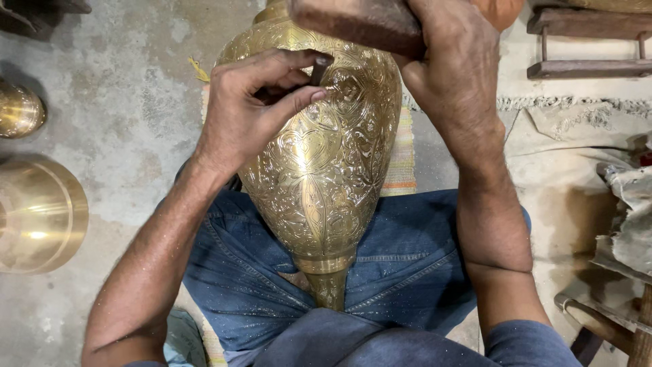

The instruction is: The person sits cross-legged on the floor holding a large brass vase between their legs and engraves decorative floral patterns into its surface. They hold a small chisel against the metal with one hand and strike it with a wooden mallet in the other, repositioning the chisel repeatedly across the patterned area.

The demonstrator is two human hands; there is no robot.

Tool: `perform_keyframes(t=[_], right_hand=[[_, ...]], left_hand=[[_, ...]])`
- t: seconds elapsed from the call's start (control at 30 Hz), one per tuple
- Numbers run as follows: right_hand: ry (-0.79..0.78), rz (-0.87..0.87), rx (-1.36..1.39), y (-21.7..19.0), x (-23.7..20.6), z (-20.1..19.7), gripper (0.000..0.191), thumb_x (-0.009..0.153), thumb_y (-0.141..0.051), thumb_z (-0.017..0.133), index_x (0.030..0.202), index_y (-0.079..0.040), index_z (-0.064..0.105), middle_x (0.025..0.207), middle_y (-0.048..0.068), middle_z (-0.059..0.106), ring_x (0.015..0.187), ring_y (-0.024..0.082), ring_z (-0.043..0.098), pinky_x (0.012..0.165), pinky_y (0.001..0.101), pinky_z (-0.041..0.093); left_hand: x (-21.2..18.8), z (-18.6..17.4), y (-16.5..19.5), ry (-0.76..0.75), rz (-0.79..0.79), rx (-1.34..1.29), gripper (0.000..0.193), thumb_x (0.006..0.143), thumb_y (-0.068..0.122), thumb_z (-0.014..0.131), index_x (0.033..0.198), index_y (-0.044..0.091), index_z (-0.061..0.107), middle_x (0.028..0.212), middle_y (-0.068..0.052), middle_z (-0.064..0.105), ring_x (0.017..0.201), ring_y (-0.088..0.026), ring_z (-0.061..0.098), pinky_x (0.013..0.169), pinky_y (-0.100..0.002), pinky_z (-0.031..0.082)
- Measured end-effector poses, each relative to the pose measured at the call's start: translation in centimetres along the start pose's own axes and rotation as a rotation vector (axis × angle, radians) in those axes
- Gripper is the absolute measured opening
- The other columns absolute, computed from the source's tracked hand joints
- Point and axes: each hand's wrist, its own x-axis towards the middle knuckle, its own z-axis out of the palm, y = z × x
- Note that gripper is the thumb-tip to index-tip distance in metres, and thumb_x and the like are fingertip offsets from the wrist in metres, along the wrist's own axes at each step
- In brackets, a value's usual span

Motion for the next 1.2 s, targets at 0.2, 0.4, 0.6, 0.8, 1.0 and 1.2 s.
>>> perform_keyframes(t=[0.2,0.4,0.6,0.8,1.0,1.2], right_hand=[[0.007,-0.012,-0.006,-0.2,0.3,-0.3,0.040,0.087,0.006,0.079,0.124,-0.003,0.067,0.105,0.012,0.072,0.098,0.030,0.070,0.084,0.0433,0.054],[-0.031,0.100,-0.070,0.4,-1.0,-0.3,0.032,0.092,0.000,0.082,0.120,-0.004,0.067,0.099,0.011,0.072,0.090,0.028,0.070,0.079,0.0433,0.052],[0.081,0.407,0.659,0.9,-1.0,0.5,0.038,0.099,-0.008,0.075,0.130,-0.005,0.054,0.099,0.001,0.070,0.083,0.012,0.072,0.072,0.0322,0.062],[-0.115,0.252,0.217,0.8,-0.6,0.2,0.022,0.101,-0.006,0.083,0.111,-0.002,0.064,0.080,0.009,0.066,0.071,0.024,0.066,0.061,0.0402,0.050],[-0.045,0.034,0.153,0.3,-0.8,0.0,0.036,0.088,0.007,0.078,0.120,0.001,0.061,0.097,0.015,0.070,0.086,0.029,0.071,0.073,0.0410,0.054],[-0.156,0.083,0.102,0.3,-1.0,-0.2,0.028,0.087,0.005,0.078,0.109,-0.004,0.064,0.090,0.011,0.072,0.081,0.026,0.073,0.071,0.0386,0.056]], left_hand=[[0.8,-0.4,-0.3,-0.079,-0.124,-0.033,0.029,0.098,0.016,0.081,0.123,0.005,0.073,0.099,-0.008,0.079,0.088,-0.015,0.080,0.076,-0.029,0.068],[0.8,-0.3,0.1,-0.069,-0.005,0.034,0.030,0.098,0.014,0.081,0.126,0.007,0.073,0.110,-0.009,0.078,0.090,-0.016,0.078,0.077,-0.029,0.068],[0.8,-0.3,0.4,-0.077,-0.018,0.033,0.032,0.099,0.013,0.080,0.130,0.008,0.072,0.102,-0.007,0.078,0.089,-0.015,0.078,0.077,-0.028,0.068],[0.8,-0.2,0.0,-0.078,-0.015,0.063,0.026,0.100,0.015,0.082,0.124,0.008,0.072,0.100,-0.006,0.078,0.088,-0.014,0.079,0.078,-0.028,0.068],[1.1,-0.3,0.0,-0.076,-0.024,0.100,0.027,0.099,0.016,0.083,0.122,0.008,0.073,0.098,-0.006,0.077,0.084,-0.014,0.078,0.074,-0.029,0.067],[1.1,-0.4,0.3,-0.092,-0.066,0.100,0.021,0.099,0.016,0.084,0.116,0.009,0.075,0.096,-0.006,0.077,0.081,-0.013,0.077,0.072,-0.029,0.066]])
